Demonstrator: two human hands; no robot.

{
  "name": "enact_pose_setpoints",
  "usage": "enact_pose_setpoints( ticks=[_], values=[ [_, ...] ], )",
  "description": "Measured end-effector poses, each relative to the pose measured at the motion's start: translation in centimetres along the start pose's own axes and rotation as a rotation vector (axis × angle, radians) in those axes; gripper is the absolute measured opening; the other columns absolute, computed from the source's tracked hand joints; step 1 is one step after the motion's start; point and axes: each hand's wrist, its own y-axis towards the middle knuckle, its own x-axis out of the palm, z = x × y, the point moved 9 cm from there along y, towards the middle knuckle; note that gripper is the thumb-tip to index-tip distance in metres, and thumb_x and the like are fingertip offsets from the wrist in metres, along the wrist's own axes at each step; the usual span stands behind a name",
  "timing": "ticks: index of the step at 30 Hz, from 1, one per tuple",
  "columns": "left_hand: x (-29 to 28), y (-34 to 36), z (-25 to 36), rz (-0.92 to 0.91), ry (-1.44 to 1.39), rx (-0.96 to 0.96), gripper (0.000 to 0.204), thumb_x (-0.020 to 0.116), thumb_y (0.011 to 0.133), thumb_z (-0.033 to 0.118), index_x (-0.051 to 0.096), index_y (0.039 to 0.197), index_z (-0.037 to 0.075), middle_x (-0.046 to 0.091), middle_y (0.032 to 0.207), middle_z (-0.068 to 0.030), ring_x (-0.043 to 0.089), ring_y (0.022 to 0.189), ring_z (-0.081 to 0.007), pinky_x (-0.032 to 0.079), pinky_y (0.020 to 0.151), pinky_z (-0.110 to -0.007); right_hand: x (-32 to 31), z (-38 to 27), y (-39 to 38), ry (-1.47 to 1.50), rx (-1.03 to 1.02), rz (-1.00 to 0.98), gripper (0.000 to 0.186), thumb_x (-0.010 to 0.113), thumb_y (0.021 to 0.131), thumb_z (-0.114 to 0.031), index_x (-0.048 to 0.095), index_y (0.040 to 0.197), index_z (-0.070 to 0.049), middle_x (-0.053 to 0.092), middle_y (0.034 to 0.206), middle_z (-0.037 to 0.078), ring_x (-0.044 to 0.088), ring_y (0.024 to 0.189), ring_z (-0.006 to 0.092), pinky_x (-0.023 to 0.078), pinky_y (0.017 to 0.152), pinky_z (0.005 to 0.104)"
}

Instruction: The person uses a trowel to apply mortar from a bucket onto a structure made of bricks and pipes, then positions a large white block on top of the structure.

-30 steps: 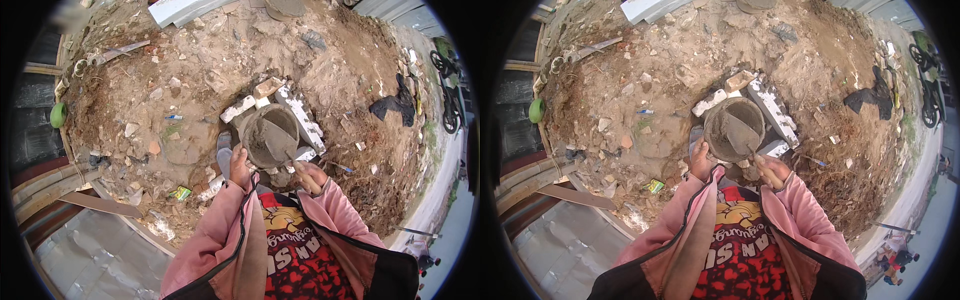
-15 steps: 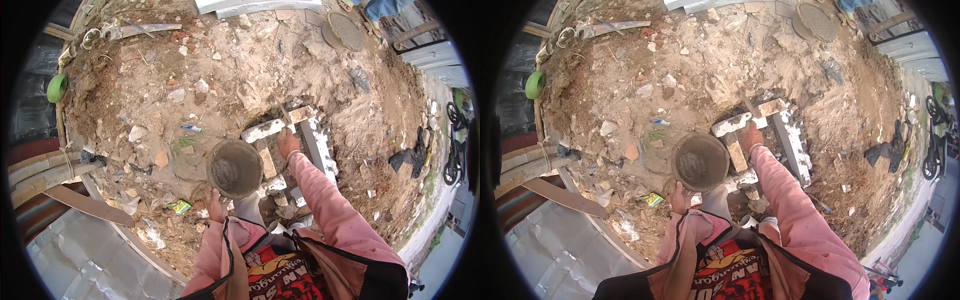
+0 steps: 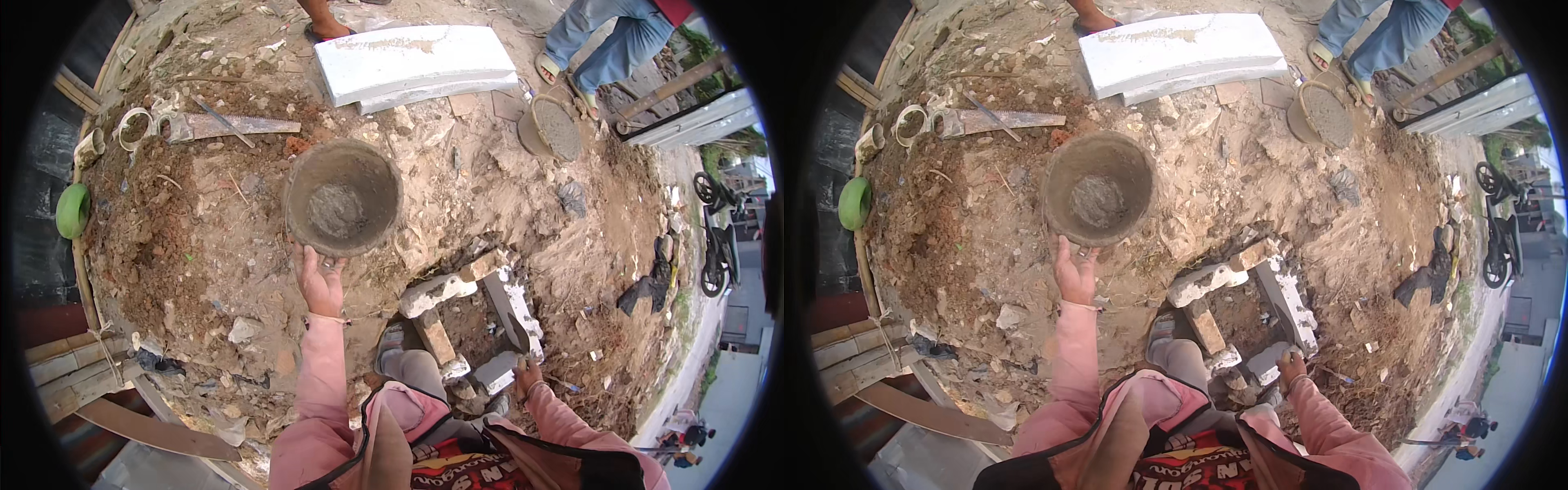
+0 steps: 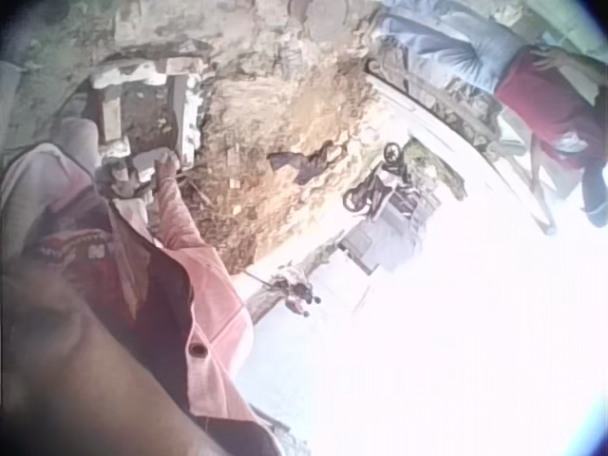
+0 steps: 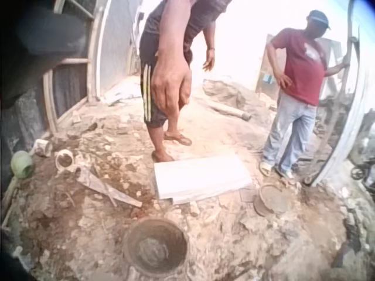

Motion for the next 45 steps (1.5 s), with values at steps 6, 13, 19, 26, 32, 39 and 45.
enact_pose_setpoints(
  ticks=[6,13,19,26,32,39,45],
  values=[
    [5.0,20.7,10.4,0.002,0.060,0.336,0.045,0.052,0.097,0.020,0.036,0.139,0.016,0.044,0.137,-0.0092,0.047,0.121,-0.0292,0.046,0.093,-0.058,1.4,-1.4,-4.6,0.082,0.154,-0.004,0.047,0.072,0.073,-0.016,0.057,0.113,0.005,0.066,0.087,0.016,0.064,0.066,0.0245,0.052,0.058,0.0373],
    [8.3,36.2,16.0,0.115,0.303,0.518,0.052,0.055,0.097,0.027,0.037,0.135,-0.003,0.040,0.138,-0.0163,0.044,0.121,-0.0300,0.048,0.098,-0.051,3.2,-6.1,-3.9,0.369,0.218,-0.108,0.046,0.068,0.078,-0.014,0.052,0.118,0.000,0.061,0.077,0.012,0.060,0.053,0.0221,0.048,0.046,0.0363],
    [11.9,35.3,11.9,0.115,0.381,0.570,0.066,0.062,0.093,0.030,0.029,0.140,-0.002,0.042,0.133,-0.0160,0.047,0.114,-0.0286,0.049,0.093,-0.047,2.4,-4.5,-2.8,0.552,0.208,-0.137,0.036,0.064,0.084,-0.017,0.051,0.115,-0.002,0.060,0.074,0.009,0.056,0.048,0.0192,0.045,0.044,0.0331],
    [13.5,30.4,2.9,-0.198,0.602,0.387,0.076,0.065,0.091,0.031,0.021,0.146,0.001,0.045,0.128,-0.0127,0.049,0.105,-0.0244,0.048,0.090,-0.041,0.2,-1.9,3.7,0.548,0.105,-0.050,0.032,0.056,0.091,-0.021,0.052,0.119,-0.006,0.055,0.072,0.004,0.052,0.052,0.0128,0.044,0.044,0.0281],
    [13.7,21.9,-19.4,-0.651,1.718,0.487,0.062,0.062,0.089,0.020,0.035,0.143,0.005,0.038,0.145,-0.0232,0.034,0.136,-0.0360,0.027,0.113,-0.039,-10.4,-16.4,15.2,0.538,-0.232,0.092,0.040,0.066,0.085,-0.012,0.046,0.120,-0.006,0.053,0.074,0.003,0.051,0.052,0.0113,0.043,0.043,0.0277],
    [17.5,27.2,-32.8,-0.779,2.316,0.758,0.070,0.064,0.088,0.031,0.032,0.146,0.011,0.028,0.153,-0.0120,0.024,0.142,-0.0320,0.020,0.115,-0.049,-27.2,-36.5,22.8,-0.226,-0.656,0.600,0.046,0.067,0.076,-0.021,0.050,0.117,-0.008,0.061,0.093,0.020,0.062,0.086,0.0366,0.049,0.080,0.0416],
    [19.1,32.7,-36.6,-0.796,2.462,0.974,0.078,0.058,0.089,0.044,0.021,0.152,0.016,0.019,0.158,-0.0021,0.018,0.145,-0.0266,0.014,0.117,-0.051,-34.8,-51.4,27.7,-0.479,-1.051,0.952,0.038,0.063,0.077,-0.019,0.056,0.113,-0.009,0.062,0.094,0.018,0.062,0.092,0.0349,0.048,0.081,0.0412]
  ],
)
